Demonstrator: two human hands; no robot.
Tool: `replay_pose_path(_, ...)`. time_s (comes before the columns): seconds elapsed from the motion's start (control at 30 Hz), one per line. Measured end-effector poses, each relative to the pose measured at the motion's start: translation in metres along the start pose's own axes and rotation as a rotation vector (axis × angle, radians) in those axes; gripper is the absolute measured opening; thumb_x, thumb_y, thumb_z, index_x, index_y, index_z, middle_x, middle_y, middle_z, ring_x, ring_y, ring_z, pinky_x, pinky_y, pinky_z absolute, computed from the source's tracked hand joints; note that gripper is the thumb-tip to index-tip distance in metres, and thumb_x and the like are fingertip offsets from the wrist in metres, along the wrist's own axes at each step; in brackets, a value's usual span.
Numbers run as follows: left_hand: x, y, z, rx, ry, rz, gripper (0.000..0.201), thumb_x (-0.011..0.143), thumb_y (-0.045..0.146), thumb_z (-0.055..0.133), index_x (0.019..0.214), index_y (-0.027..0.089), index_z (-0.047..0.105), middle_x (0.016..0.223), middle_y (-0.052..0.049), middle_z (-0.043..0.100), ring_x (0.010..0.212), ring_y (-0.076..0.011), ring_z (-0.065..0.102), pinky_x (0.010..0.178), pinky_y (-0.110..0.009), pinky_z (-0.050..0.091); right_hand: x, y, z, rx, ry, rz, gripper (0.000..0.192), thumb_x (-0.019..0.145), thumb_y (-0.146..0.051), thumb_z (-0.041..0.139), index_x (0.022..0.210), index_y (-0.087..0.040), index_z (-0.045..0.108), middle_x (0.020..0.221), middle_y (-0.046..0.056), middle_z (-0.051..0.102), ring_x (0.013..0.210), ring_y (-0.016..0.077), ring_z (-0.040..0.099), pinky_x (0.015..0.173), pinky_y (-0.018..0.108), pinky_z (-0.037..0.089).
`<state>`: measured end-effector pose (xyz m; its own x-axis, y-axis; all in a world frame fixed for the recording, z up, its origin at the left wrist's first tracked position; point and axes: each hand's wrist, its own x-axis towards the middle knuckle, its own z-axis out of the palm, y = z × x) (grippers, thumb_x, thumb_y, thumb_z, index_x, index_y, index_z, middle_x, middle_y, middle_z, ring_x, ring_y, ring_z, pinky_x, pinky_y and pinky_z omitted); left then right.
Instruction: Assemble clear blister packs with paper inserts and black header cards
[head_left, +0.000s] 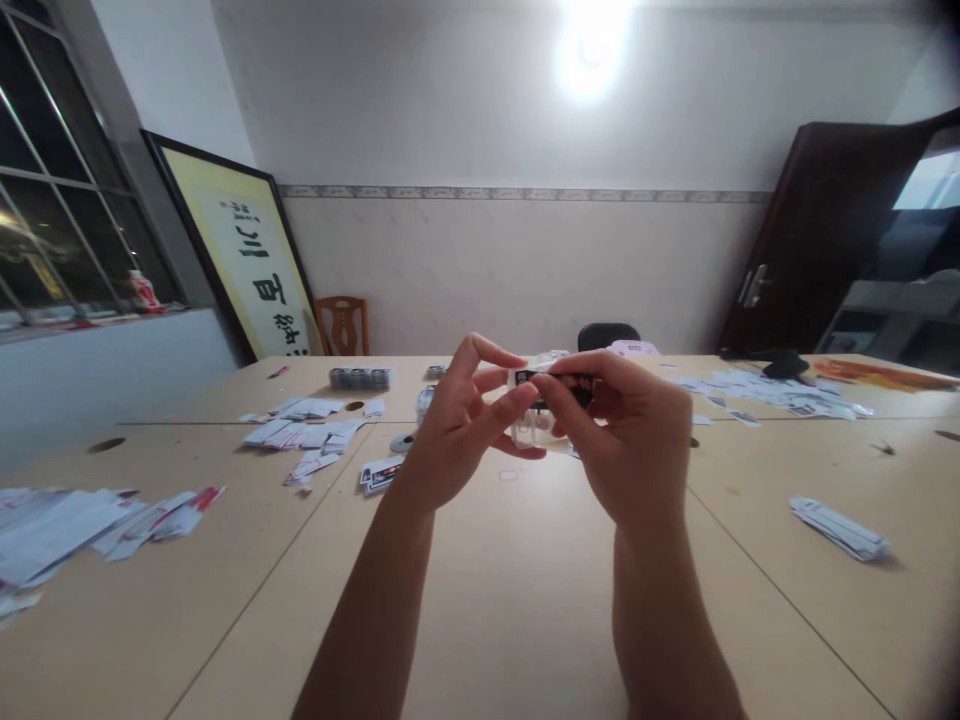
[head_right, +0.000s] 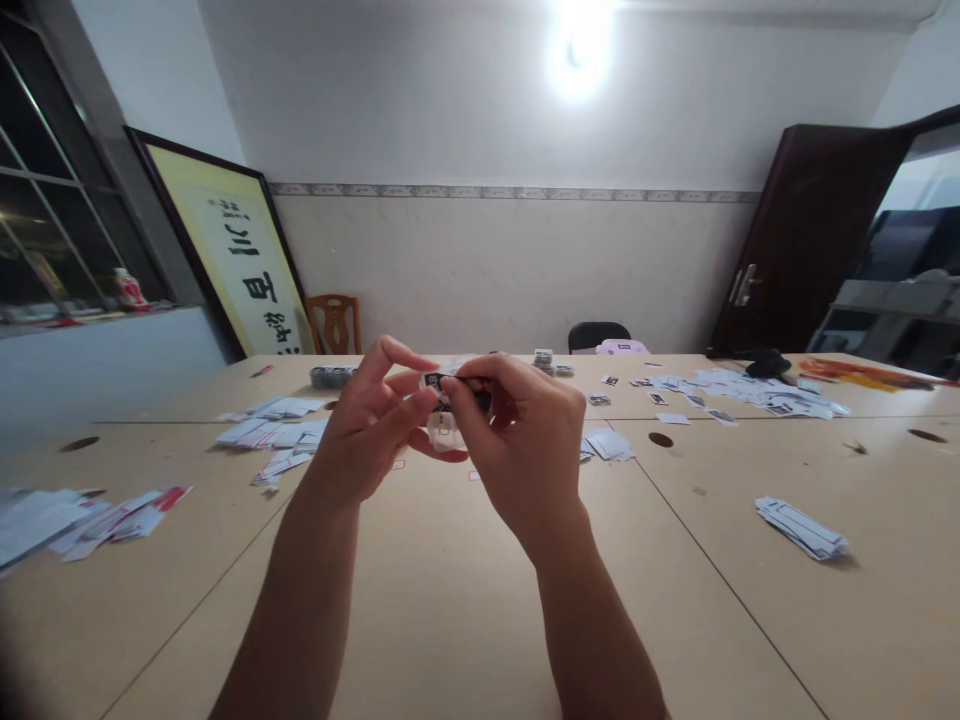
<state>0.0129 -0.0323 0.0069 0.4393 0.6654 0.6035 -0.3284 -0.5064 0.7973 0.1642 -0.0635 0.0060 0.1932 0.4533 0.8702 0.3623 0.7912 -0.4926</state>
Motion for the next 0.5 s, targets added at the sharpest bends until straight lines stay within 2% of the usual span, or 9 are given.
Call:
replay_pose_path(0.13,0.0005,0.0005,-0.0012,-0.003,-0.026,-0.006,0.023,0.094,0.026,0.069,0.103,0.023,0.048,0.098,0.001,0.068,0.083,-0.0167,0.073,0.063,-0.032,0.069,-0.0001,0.0002,0.0004,0.006,0.007,0.003,0.007,0.082,-0.018,0.073,0.076,-0.019,0.070,0.066,-0.002,0.067,0.055,0.0123,0.062,0.049,0.025,0.049)
replay_pose_path(0.5,-0.0003,0.0013,0.0002,0.025,0.007,-0.041,0.025,0.094,0.034,0.068,0.102,0.022,0.047,0.099,-0.002,0.069,0.083,-0.0188,0.073,0.062,-0.033,0.068,-0.0006,0.0000,0.0015,-0.012,0.016,0.023,0.009,0.082,-0.020,0.073,0.074,-0.020,0.069,0.063,-0.003,0.064,0.054,0.0115,0.058,0.049,0.025,0.047)
